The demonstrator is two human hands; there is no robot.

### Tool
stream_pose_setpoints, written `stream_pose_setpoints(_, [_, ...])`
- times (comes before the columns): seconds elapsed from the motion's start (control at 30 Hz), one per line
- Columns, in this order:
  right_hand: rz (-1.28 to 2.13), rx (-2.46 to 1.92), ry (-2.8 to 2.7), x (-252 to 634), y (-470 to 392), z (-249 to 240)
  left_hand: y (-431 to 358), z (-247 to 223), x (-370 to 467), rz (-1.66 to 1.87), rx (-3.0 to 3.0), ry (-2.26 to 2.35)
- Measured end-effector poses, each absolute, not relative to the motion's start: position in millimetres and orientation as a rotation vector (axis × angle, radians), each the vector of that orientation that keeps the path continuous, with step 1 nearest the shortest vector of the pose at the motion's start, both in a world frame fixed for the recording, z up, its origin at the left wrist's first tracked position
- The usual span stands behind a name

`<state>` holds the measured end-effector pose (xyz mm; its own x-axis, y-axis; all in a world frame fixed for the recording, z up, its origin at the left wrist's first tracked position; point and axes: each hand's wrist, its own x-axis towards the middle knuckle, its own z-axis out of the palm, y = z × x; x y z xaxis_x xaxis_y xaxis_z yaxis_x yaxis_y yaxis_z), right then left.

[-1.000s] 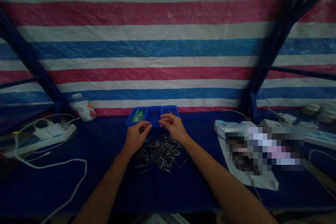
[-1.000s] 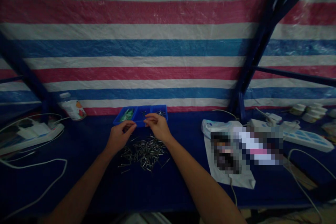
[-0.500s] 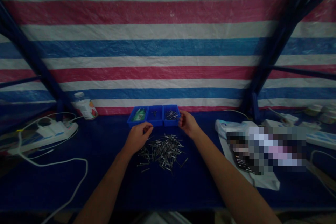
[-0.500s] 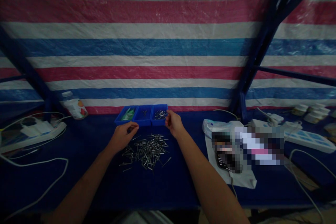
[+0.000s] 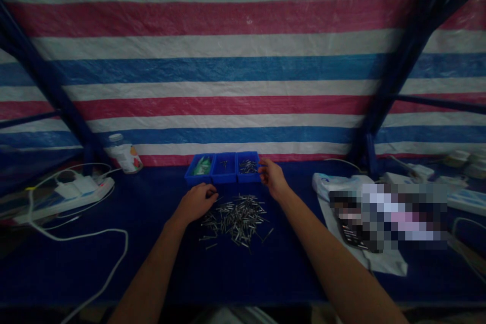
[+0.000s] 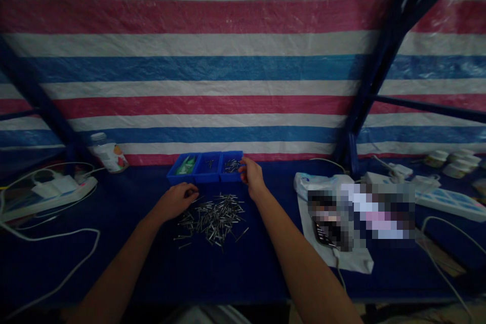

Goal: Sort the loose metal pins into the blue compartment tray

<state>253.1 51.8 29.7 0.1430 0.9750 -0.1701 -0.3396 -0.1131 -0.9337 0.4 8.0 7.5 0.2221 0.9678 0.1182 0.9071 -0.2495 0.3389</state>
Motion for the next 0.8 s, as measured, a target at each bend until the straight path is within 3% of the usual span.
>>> stream_pose_setpoints(0.3, [1.227,-1.13,-0.974,241,48,22,12,3,-1,0.449,2.329,1.839])
stream_pose_setpoints(0.53, [0.932,-1.221,-1.561,222,36,17,10,0,1,0.466,2.308,1.947])
stream_pose_setpoints(0.8, [0.692,-1.064,-1.991,209,19,7,11,6,14,1.069,2.172,1.527])
